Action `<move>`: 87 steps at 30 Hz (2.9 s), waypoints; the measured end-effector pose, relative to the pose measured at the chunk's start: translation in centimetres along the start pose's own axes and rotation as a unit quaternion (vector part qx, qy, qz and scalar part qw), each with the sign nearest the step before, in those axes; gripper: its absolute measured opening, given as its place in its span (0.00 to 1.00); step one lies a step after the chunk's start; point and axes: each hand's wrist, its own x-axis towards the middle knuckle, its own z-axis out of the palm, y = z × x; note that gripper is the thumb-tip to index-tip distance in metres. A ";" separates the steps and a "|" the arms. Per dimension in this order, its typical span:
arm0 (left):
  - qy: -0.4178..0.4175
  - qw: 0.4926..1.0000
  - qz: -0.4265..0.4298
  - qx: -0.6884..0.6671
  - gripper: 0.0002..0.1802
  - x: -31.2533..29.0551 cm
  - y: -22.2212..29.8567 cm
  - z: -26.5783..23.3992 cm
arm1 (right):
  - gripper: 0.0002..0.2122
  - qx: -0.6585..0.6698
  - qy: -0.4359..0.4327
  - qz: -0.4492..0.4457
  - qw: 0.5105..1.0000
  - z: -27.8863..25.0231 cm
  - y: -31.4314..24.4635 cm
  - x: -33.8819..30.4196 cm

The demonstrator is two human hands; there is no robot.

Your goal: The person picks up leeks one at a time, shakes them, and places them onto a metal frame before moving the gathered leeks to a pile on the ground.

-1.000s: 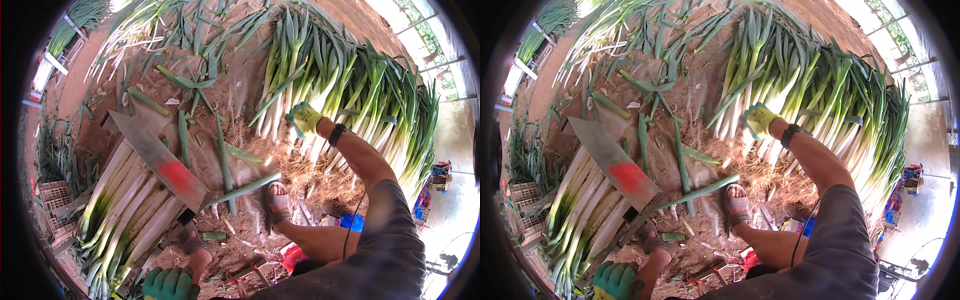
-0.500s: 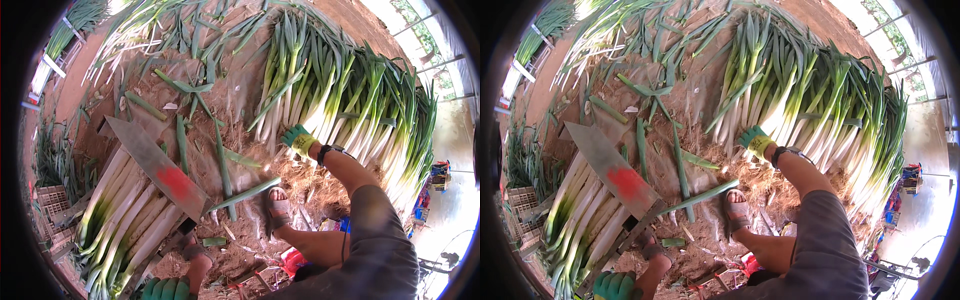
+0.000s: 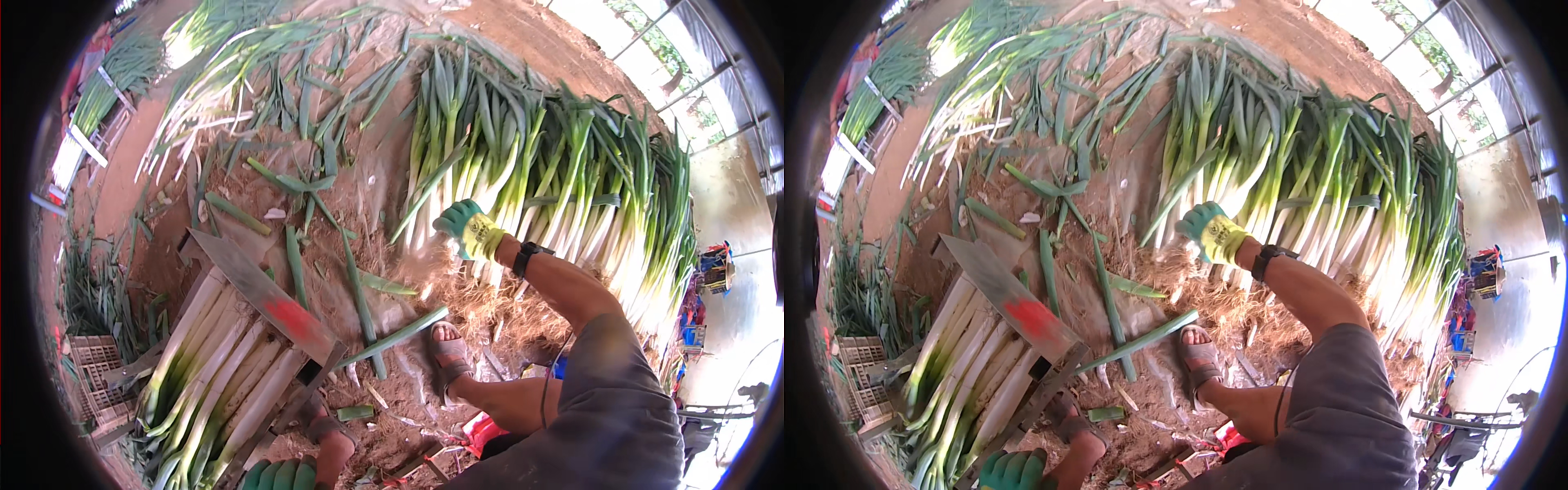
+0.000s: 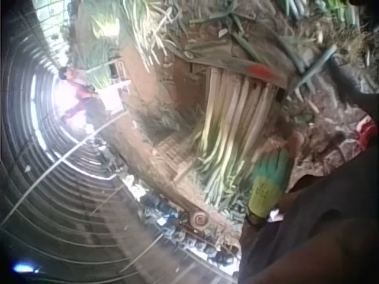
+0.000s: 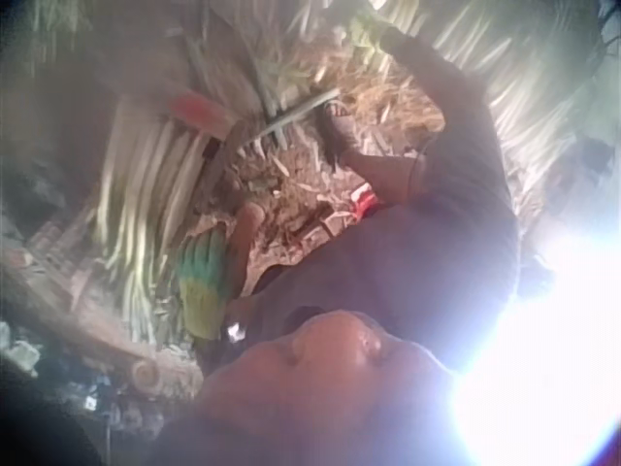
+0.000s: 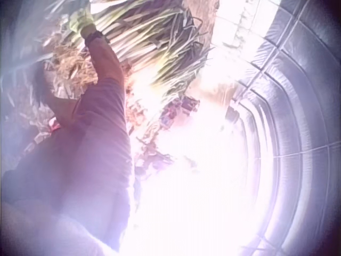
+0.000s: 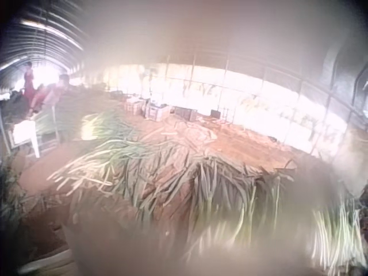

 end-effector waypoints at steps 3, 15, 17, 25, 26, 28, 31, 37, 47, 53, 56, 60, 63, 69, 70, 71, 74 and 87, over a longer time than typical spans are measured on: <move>0.029 0.999 0.036 0.020 0.19 -0.9 1.2 -0.1 | 0.30 0.053 0.107 0.026 0.992 -5.6 -0.2 0.2; 0.059 0.992 0.003 -0.108 0.36 -1.6 5.8 0.6 | 0.21 0.184 0.464 -0.025 0.866 -41.6 -20.6 -5.8; 0.144 0.971 0.040 -0.187 0.39 -2.0 8.2 0.0 | 0.21 0.212 0.429 0.008 0.878 -44.2 -25.0 -8.3; 0.230 0.786 0.389 -0.423 0.32 -5.8 16.4 -6.3 | 0.17 0.388 0.498 -0.339 0.697 -48.4 -35.6 -7.0; 0.216 0.761 0.421 -0.445 0.31 -6.6 17.3 -7.0 | 0.12 0.458 0.442 -0.288 0.715 -50.4 -36.0 -8.8; 0.259 0.759 0.357 -0.480 0.30 -7.0 19.5 -7.2 | 0.06 0.596 0.339 -0.156 0.711 -53.9 -36.1 -12.7; 0.378 0.823 0.214 -0.365 0.38 -7.8 22.5 -9.3 | 0.09 0.168 0.520 -0.222 0.808 -50.3 -33.4 -9.8; 0.373 0.817 0.127 -0.421 0.32 -4.3 14.7 -3.1 | 0.12 0.822 0.186 -0.014 0.539 -42.2 -35.2 -5.0; 0.246 0.695 0.065 -0.673 0.34 -0.7 9.5 1.0 | 0.19 0.902 0.148 -0.016 0.406 -32.6 -32.7 -1.6; 0.271 0.663 0.050 -0.696 0.35 -0.7 9.2 1.6 | 0.14 0.843 0.304 0.001 0.444 -33.1 -34.0 -2.0; 0.282 0.670 0.061 -0.684 0.34 -0.5 9.8 1.5 | 0.12 0.804 0.320 0.029 0.501 -33.0 -34.3 -2.3; 0.257 0.698 0.049 -0.667 0.33 -0.5 9.1 2.6 | 0.09 0.708 0.363 -0.002 0.606 -34.2 -35.2 -3.0; 0.271 0.704 0.046 -0.655 0.33 0.0 10.9 2.8 | 0.09 0.687 0.383 0.019 0.617 -33.7 -35.1 -3.1; 0.260 0.716 0.038 -0.647 0.33 0.0 11.7 2.3 | 0.08 0.696 0.411 0.089 0.581 -33.5 -34.8 -2.7; 0.259 0.715 0.038 -0.649 0.33 0.0 11.8 2.2 | 0.08 0.695 0.411 0.090 0.582 -33.5 -34.8 -2.6; 0.266 0.709 0.040 -0.652 0.33 0.0 12.0 2.1 | 0.08 0.675 0.433 0.086 0.591 -33.3 -34.7 -2.5; 0.273 0.705 0.038 -0.653 0.31 0.2 11.9 2.5 | 0.08 0.661 0.458 0.084 0.588 -33.1 -34.8 -2.0; 0.293 0.740 0.046 -0.604 0.30 0.4 11.1 4.1 | 0.09 0.659 0.437 0.054 0.610 -33.1 -35.0 -1.1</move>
